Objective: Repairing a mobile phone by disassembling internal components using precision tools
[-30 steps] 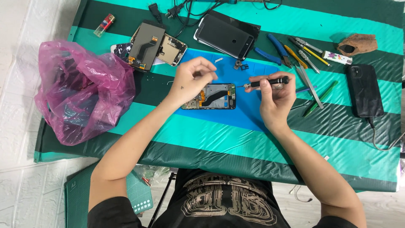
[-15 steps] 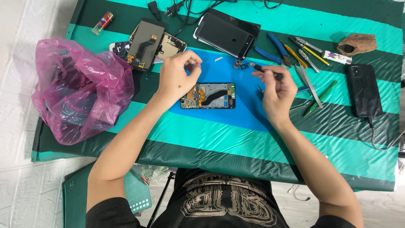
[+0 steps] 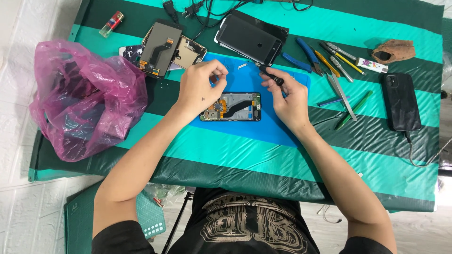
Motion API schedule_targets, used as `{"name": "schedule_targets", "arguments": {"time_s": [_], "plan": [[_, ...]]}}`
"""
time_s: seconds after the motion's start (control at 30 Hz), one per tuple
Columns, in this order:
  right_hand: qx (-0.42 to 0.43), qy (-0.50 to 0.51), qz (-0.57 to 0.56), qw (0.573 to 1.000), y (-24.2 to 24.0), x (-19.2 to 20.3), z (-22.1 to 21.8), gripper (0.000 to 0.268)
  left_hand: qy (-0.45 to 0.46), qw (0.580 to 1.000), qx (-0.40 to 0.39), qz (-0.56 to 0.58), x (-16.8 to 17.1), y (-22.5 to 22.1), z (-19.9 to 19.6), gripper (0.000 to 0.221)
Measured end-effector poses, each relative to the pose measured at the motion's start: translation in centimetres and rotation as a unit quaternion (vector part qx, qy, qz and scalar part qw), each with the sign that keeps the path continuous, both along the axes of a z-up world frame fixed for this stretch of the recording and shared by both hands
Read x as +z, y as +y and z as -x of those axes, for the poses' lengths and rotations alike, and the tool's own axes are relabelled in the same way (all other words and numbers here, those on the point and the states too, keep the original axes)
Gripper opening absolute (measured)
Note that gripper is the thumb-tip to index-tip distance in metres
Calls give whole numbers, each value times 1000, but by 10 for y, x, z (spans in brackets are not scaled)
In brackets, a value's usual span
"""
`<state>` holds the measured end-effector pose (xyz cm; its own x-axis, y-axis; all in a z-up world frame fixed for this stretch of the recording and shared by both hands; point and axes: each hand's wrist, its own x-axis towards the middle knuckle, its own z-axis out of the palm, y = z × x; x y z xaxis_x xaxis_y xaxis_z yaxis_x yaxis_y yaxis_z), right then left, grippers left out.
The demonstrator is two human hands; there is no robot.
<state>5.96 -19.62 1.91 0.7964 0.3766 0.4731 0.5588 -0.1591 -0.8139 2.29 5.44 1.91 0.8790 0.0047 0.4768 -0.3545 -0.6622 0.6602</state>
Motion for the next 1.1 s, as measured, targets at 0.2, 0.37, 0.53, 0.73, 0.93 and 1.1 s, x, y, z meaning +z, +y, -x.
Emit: {"name": "schedule_targets", "arguments": {"time_s": [0.2, 0.37, 0.53, 0.73, 0.93, 1.1], "plan": [[3, 10, 16, 1000, -3, -3, -4, 27, 11, 1000, -4, -12, 0, -1, -1, 9], [6, 14, 23, 1000, -2, 0, -6, 28, 15, 1000, 2, -16, 2, -2, 1, 9], [5, 21, 29, 999, -3, -5, -9, 28, 28, 999, -2, -17, 6, -4, 3, 9], [-2, 30, 31, 999, -5, -9, -13, 30, 34, 999, 2, -31, 5, -5, 1, 7], [9, 31, 13, 999, -6, -4, -6, 30, 27, 999, 10, -33, 1, -4, 2, 8], [61, 79, -79, 992, -19, -8, -6, 28, -14, 999, -26, -24, 9, -6, 5, 7]]}}
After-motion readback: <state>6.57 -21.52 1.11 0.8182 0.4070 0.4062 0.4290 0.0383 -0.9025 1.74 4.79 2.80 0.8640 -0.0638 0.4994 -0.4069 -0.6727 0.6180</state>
